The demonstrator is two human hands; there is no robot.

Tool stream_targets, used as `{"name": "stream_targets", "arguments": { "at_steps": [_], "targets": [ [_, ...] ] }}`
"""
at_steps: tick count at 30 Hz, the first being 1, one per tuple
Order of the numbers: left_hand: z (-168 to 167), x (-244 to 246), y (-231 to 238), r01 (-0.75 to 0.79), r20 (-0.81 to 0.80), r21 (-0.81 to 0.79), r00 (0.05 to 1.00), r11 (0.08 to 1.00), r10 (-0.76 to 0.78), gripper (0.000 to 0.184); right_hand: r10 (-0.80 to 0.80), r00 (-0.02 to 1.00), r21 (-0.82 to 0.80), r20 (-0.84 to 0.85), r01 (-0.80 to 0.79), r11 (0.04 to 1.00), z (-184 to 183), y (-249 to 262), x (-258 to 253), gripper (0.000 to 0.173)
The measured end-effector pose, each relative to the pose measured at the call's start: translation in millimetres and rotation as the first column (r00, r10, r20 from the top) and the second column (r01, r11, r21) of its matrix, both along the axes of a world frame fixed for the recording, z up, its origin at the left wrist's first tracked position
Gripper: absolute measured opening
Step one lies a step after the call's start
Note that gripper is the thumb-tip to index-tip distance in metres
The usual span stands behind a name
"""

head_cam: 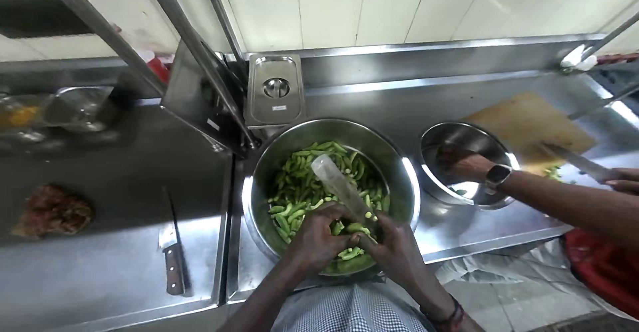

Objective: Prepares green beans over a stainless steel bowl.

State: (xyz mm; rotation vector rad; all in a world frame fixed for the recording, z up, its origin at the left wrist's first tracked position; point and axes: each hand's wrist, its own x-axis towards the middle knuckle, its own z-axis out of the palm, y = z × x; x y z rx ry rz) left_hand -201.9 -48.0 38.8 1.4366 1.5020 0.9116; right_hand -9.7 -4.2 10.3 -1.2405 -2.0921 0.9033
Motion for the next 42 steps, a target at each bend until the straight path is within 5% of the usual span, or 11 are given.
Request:
{"name": "stream_targets", "arguments": {
  "at_steps": [7, 12, 16, 18, 22, 33, 36, 38, 40, 42],
  "targets": [
    [-11.2, 6.6, -1.8, -0.211, -0.019, 0.1, 0.977, 0.972, 0.214, 0.027, -0.027, 0.999, 0.133, -0.042, 0.033, 0.991, -2.8, -6.4, 0.0, 0.045],
    [-12.3, -3.1, -1.8, -0.251, 0.239, -0.081, 0.935, 0.964, 0.264, 0.024, -0.099, 0.992, 0.163, 0.085, 0.084, 0.983, 0.7, -0.7, 7.4, 0.056],
    [-9.8, -0.9, -4.1, -0.19, 0.683, -0.359, 0.614, 0.914, 0.396, 0.019, -0.035, 0.999, 0.128, 0.021, 0.032, 0.991, -3.6, 1.5, 11.0, 0.061],
    [-10.5, 2.9, -5.5, -0.125, 0.753, -0.467, 0.463, 0.875, 0.468, 0.013, 0.005, 1.0, 0.11, -0.017, -0.003, 0.994, -2.9, -3.4, 7.3, 0.061],
    [-13.8, 15.5, -8.1, -0.073, 0.754, -0.572, 0.344, 0.817, 0.559, 0.007, 0.023, 0.996, 0.164, -0.082, -0.009, 0.986, -4.0, -9.7, -3.0, 0.05],
    [-15.5, 20.8, 0.1, -0.173, 0.707, -0.652, 0.215, 0.738, 0.674, 0.008, -0.008, 0.997, 0.265, 0.074, -0.012, 0.964, -5.7, -8.9, -3.9, 0.045],
    [-19.1, -1.7, 12.2, -0.261, 0.718, -0.558, 0.324, 0.788, 0.616, 0.019, -0.039, 0.992, 0.244, 0.123, 0.008, 0.97, -1.9, -4.2, 1.7, 0.052],
    [-22.4, -23.0, 22.7, -0.338, 0.536, -0.413, 0.66, 0.846, 0.526, 0.015, -0.056, 0.99, 0.231, 0.13, 0.025, 0.973, -1.3, -1.0, 5.0, 0.06],
    [-30.0, -48.0, 39.1, -0.335, -0.045, -0.274, 0.941, 0.901, 0.336, 0.017, -0.082, 0.989, 0.24, 0.121, 0.051, 0.969, -2.0, 0.7, 6.3, 0.063],
    [-48.2, -70.5, 57.8, -0.22, -0.565, -0.334, 0.825, 0.916, -0.009, 0.028, -0.095, 0.982, 0.214, 0.165, 0.058, 0.975, -0.7, 1.3, 7.3, 0.058]
  ]
}}
